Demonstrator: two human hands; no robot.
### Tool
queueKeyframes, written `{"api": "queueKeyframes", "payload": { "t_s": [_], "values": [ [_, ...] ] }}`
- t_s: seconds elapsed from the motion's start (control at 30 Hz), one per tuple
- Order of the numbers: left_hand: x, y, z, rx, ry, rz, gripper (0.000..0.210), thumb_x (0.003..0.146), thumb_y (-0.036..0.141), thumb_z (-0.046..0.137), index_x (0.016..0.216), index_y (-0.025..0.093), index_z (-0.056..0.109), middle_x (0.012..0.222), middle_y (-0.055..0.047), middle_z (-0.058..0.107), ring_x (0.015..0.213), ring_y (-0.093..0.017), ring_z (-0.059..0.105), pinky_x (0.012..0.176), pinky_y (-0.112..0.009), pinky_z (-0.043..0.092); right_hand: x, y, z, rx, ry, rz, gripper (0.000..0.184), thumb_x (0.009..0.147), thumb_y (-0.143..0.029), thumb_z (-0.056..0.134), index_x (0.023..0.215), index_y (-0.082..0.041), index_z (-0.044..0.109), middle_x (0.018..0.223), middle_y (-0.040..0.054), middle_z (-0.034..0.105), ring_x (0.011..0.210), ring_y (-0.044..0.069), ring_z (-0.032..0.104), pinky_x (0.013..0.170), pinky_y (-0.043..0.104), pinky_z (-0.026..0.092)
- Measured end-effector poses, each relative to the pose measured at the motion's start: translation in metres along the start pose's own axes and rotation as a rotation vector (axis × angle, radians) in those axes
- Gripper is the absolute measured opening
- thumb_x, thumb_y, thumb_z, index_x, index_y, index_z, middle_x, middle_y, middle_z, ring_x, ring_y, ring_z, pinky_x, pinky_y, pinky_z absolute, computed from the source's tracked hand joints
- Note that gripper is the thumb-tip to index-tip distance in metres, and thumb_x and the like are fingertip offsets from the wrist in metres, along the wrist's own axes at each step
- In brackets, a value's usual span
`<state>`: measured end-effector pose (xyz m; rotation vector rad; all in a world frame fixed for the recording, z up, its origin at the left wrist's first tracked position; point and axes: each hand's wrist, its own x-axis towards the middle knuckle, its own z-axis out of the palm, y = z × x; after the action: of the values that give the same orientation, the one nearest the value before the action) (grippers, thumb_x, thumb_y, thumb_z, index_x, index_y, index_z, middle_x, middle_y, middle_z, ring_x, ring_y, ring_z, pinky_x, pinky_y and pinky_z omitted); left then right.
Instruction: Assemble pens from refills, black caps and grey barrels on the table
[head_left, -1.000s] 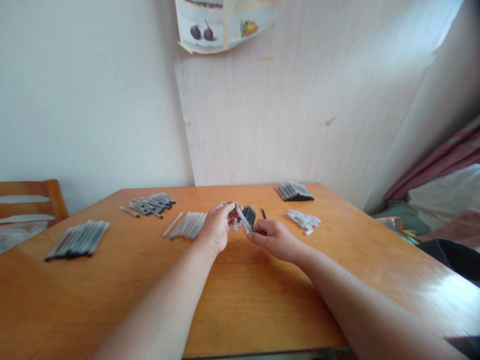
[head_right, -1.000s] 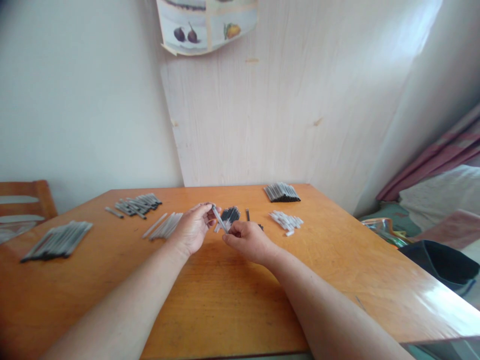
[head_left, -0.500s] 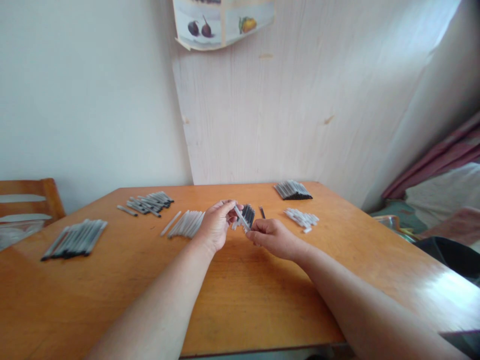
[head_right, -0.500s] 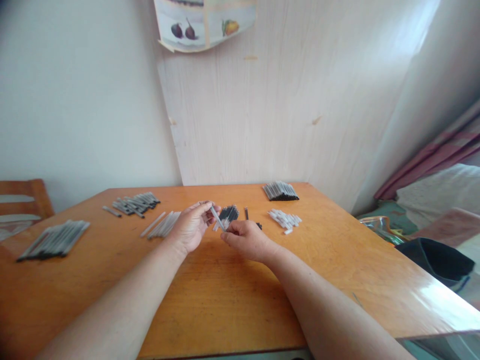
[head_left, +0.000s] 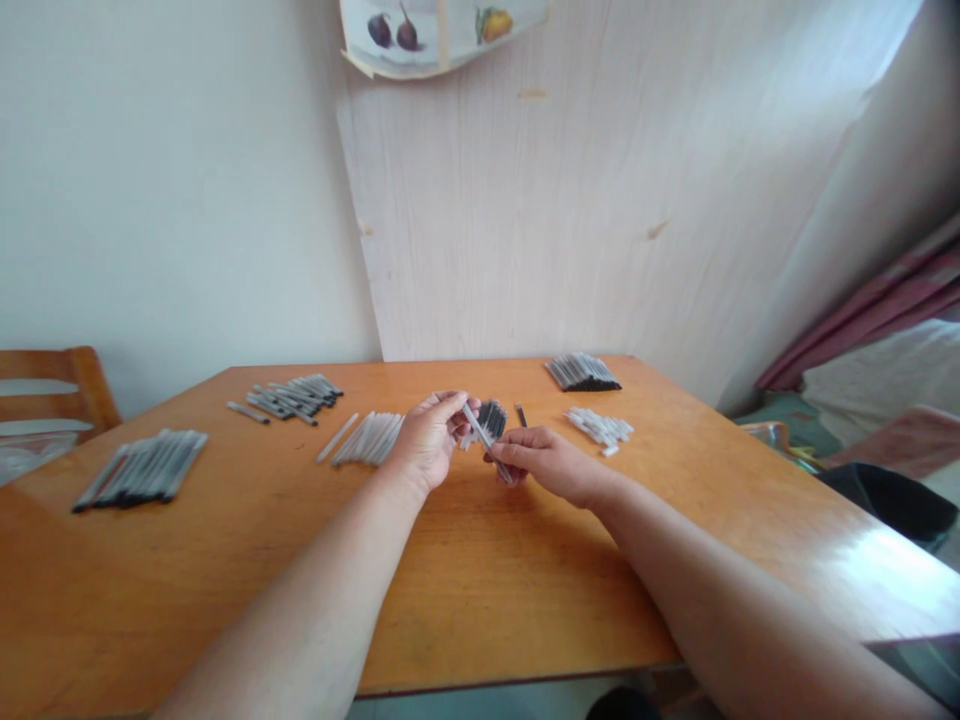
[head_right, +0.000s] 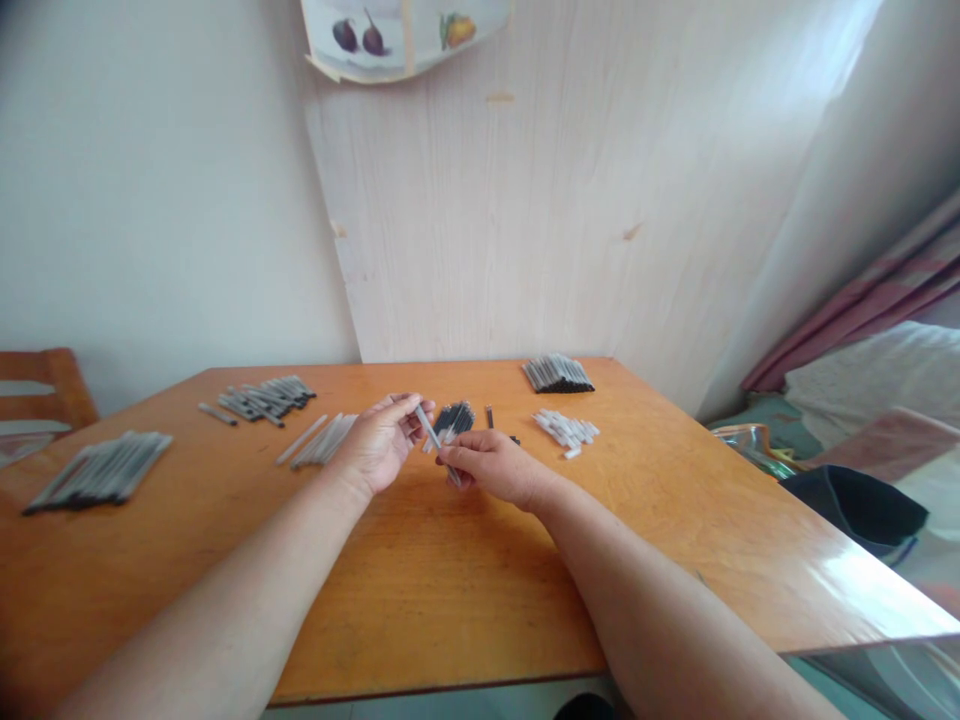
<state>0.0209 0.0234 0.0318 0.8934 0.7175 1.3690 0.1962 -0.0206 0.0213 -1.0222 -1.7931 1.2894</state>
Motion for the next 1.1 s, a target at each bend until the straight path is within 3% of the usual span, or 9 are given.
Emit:
{"api": "queueKeyframes", "payload": {
  "t_s": [0.37,0.77,1.1],
  "values": [
    [-0.005,0.001,0.004,0.008,-0.065,-0.051,0.021,0.068,0.025,0.075,0.079,0.016,0.061,0.085,-0.006,0.071,0.074,-0.013,0.064,0.063,-0.024,0.042,0.002,0.003,0.001,0.058,0.014,-0.013,0.034,0.079,-0.050,0.064,0.078,-0.016,0.057,0.066,-0.0002,0.058,0.059,0.010,0.050,0.059,0.024,0.040],
    [-0.011,0.013,0.003,-0.103,-0.283,-0.117,0.010,0.076,0.023,0.071,0.083,0.017,0.066,0.093,-0.006,0.072,0.086,-0.016,0.067,0.075,-0.028,0.047,-0.004,0.000,-0.007,0.337,-0.170,-0.025,0.026,0.084,-0.041,0.062,0.087,-0.015,0.064,0.075,0.0047,0.064,0.066,0.013,0.056,0.067,0.027,0.042],
    [-0.015,0.019,0.000,-0.121,-0.408,-0.102,0.010,0.076,0.022,0.072,0.084,0.018,0.068,0.100,-0.006,0.072,0.093,-0.020,0.066,0.076,-0.030,0.049,-0.009,-0.007,-0.008,0.495,-0.262,-0.012,0.021,0.080,-0.037,0.066,0.083,-0.017,0.062,0.078,0.0036,0.063,0.065,0.013,0.057,0.061,0.025,0.040]
  ]
}}
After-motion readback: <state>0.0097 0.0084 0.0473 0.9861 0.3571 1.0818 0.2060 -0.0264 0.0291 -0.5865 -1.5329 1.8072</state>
